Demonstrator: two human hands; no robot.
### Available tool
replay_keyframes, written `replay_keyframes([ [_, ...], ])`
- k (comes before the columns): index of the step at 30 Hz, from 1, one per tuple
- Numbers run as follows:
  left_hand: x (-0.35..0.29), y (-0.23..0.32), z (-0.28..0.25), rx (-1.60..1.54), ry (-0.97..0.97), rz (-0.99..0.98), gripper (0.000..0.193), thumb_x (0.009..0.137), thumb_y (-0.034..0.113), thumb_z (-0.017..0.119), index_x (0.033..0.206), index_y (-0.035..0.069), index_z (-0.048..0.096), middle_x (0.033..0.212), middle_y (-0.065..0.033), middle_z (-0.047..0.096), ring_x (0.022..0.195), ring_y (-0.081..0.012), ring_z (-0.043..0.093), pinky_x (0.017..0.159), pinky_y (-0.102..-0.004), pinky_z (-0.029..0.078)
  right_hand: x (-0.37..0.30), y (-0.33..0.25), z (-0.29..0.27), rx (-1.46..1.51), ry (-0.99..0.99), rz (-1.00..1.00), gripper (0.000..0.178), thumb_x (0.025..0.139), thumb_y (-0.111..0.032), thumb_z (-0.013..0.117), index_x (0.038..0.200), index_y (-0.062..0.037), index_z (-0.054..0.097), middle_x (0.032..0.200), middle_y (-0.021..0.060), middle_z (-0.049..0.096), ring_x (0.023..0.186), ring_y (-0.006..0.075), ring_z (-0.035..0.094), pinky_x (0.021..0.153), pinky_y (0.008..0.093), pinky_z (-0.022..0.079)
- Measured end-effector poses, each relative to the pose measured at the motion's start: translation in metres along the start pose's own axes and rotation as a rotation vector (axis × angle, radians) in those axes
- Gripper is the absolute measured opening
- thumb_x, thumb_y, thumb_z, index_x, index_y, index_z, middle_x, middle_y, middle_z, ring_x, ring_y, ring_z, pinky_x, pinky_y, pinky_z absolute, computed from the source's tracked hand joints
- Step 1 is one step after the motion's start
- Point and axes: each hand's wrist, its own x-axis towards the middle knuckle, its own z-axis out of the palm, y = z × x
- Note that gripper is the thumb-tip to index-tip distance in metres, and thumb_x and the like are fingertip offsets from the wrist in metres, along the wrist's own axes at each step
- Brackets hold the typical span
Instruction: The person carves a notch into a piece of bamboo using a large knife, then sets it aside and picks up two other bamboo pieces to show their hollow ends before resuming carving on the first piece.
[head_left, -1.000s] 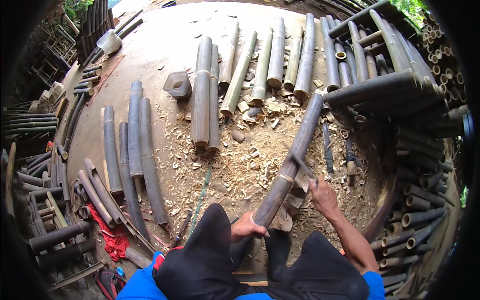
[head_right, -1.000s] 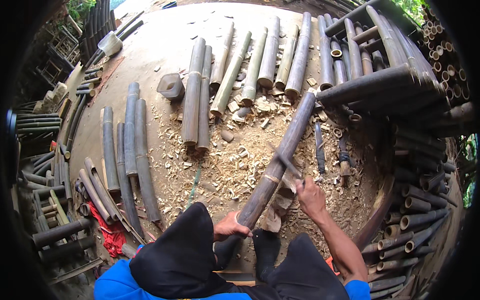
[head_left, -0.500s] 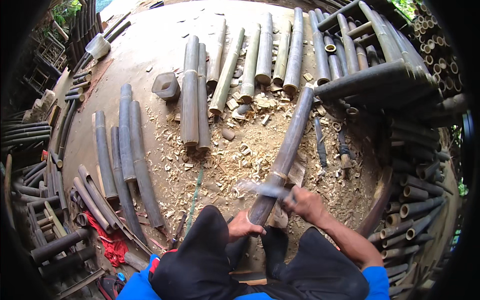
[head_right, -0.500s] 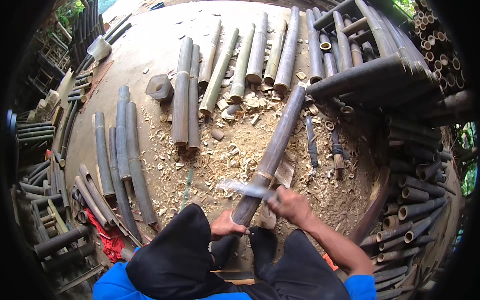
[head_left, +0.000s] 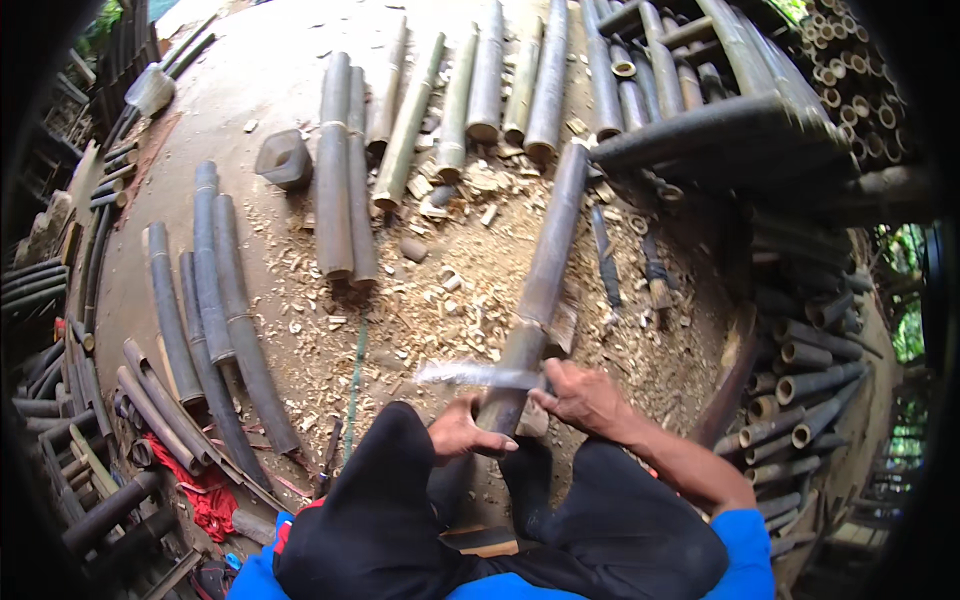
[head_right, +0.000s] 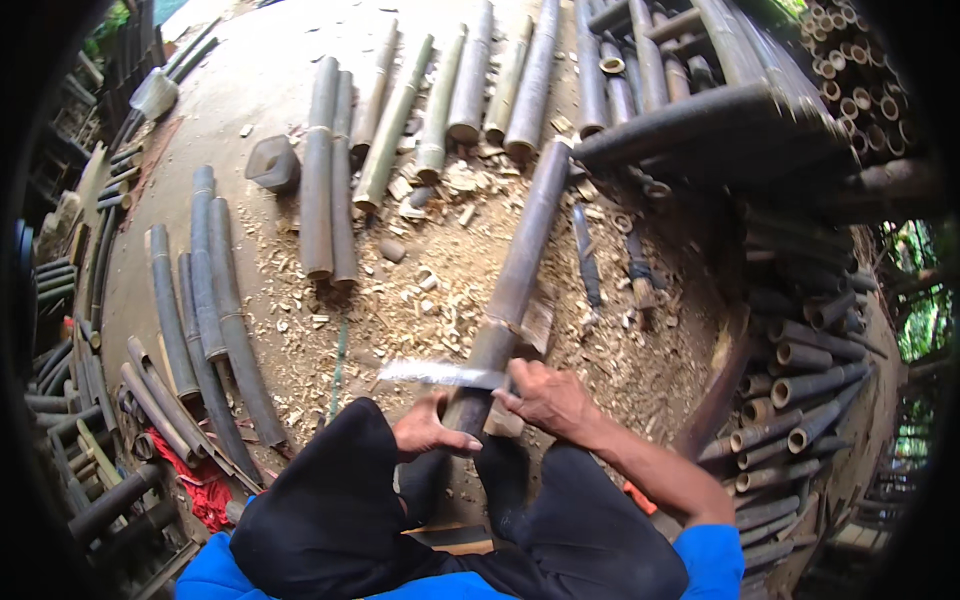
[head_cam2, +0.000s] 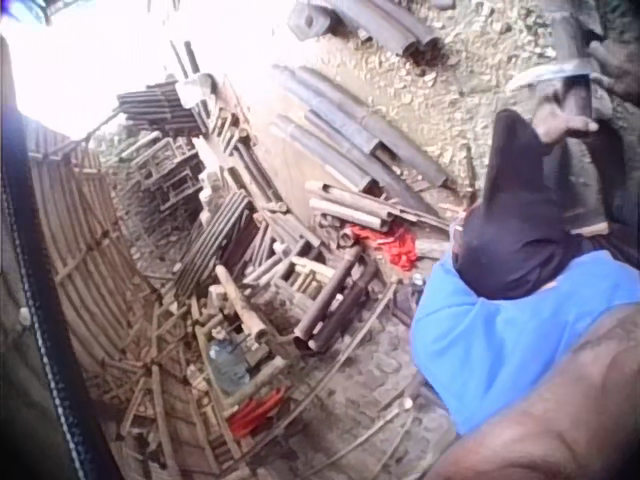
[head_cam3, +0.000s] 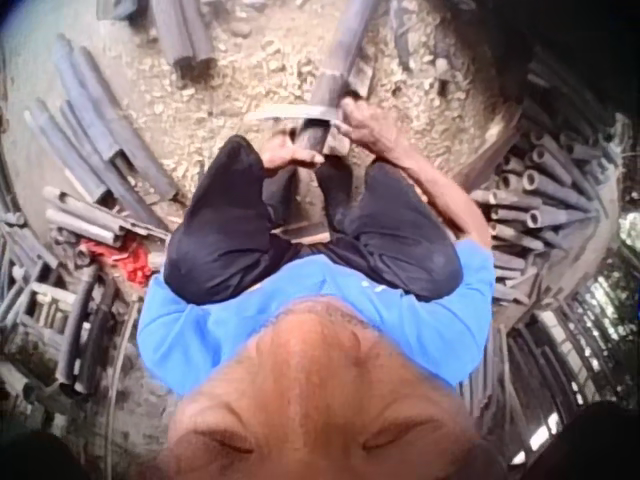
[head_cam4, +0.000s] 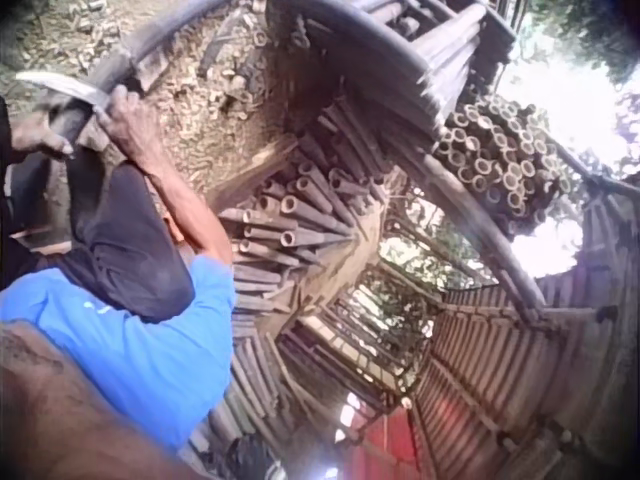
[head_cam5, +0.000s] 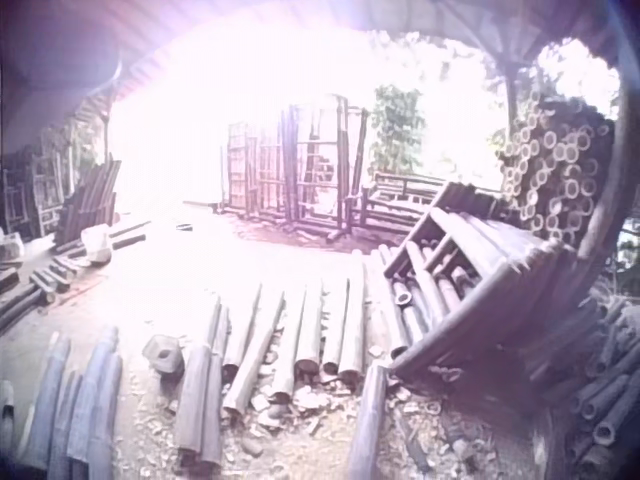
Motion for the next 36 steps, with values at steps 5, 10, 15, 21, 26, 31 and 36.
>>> replay_keyframes([
  [5, -0.007, 0.002, -0.002, -0.138, 0.036, -0.043, 0.08, 0.069, 0.022, 0.098, 0.131, -0.01, 0.058, 0.11, -0.0138, 0.07, 0.094, -0.0202, 0.071, 0.084, -0.0337, 0.06, 0.023, 0.062, -0.003, 0.201, 0.077, 0.443, 0.05, 0.104, -0.056, 0.054, 0.101, -0.0063, 0.052, 0.068, 0.0169, 0.062, 0.066, 0.0359, 0.072, 0.051, 0.0493, 0.057],
  [10, 0.002, 0.001, 0.009, -0.173, -0.03, -0.114, 0.062, 0.071, 0.015, 0.094, 0.121, -0.002, 0.061, 0.1, -0.0072, 0.067, 0.088, -0.0163, 0.068, 0.078, -0.0326, 0.059, 0.0, 0.028, 0.012, -0.101, 0.155, -0.178, 0.043, 0.107, -0.048, 0.053, 0.099, -0.0064, 0.052, 0.065, 0.0119, 0.059, 0.051, 0.0266, 0.063, 0.042, 0.0431, 0.054],
  [15, 0.0, -0.006, 0.011, -0.236, 0.002, -0.147, 0.056, 0.073, 0.008, 0.089, 0.12, 0.001, 0.06, 0.099, -0.0062, 0.067, 0.086, -0.0149, 0.067, 0.076, -0.0318, 0.056, 0.012, 0.044, -0.006, 0.262, 0.058, 0.443, 0.047, 0.104, -0.055, 0.055, 0.101, -0.0078, 0.054, 0.079, 0.0212, 0.067, 0.073, 0.044, 0.07, 0.062, 0.0519, 0.055],
  [21, 0.008, -0.018, 0.02, -0.203, 0.034, -0.074, 0.053, 0.074, 0.005, 0.089, 0.119, 0.001, 0.061, 0.1, -0.0059, 0.068, 0.086, -0.0145, 0.067, 0.075, -0.0302, 0.057, 0.009, 0.053, 0.001, 0.24, 0.038, 0.35, 0.045, 0.107, -0.049, 0.054, 0.101, -0.0048, 0.052, 0.077, 0.0209, 0.068, 0.071, 0.0427, 0.071, 0.064, 0.0524, 0.057],
  [26, 0.002, -0.008, 0.018, -0.15, 0.023, -0.082, 0.059, 0.074, 0.006, 0.091, 0.123, 0.0, 0.058, 0.101, -0.007, 0.068, 0.088, -0.0152, 0.067, 0.076, -0.032, 0.058, 0.004, 0.031, 0.005, -0.006, -0.007, 0.008, 0.044, 0.111, -0.049, 0.046, 0.097, -0.0076, 0.048, 0.068, 0.0091, 0.06, 0.049, 0.0224, 0.057, 0.041, 0.0404, 0.05],
  [31, 0.007, -0.028, 0.016, -0.061, 0.191, 0.006, 0.066, 0.075, 0.008, 0.092, 0.128, -0.001, 0.053, 0.102, -0.0088, 0.068, 0.089, -0.0162, 0.068, 0.078, -0.0337, 0.059, 0.015, 0.026, -0.002, -0.003, 0.078, 0.151, 0.049, 0.107, -0.054, 0.052, 0.095, -0.0065, 0.049, 0.069, 0.0143, 0.062, 0.059, 0.0266, 0.068, 0.045, 0.0437, 0.056],
  [36, 0.007, -0.019, 0.02, -0.131, 0.085, 0.02, 0.07, 0.072, 0.013, 0.094, 0.127, -0.004, 0.054, 0.101, -0.0077, 0.066, 0.088, -0.0156, 0.065, 0.077, -0.0342, 0.057, 0.008, 0.062, 0.025, 0.174, 0.158, 0.235, 0.044, 0.109, -0.049, 0.046, 0.098, -0.0065, 0.049, 0.063, 0.005, 0.056, 0.048, 0.0201, 0.053, 0.04, 0.0401, 0.049],
])
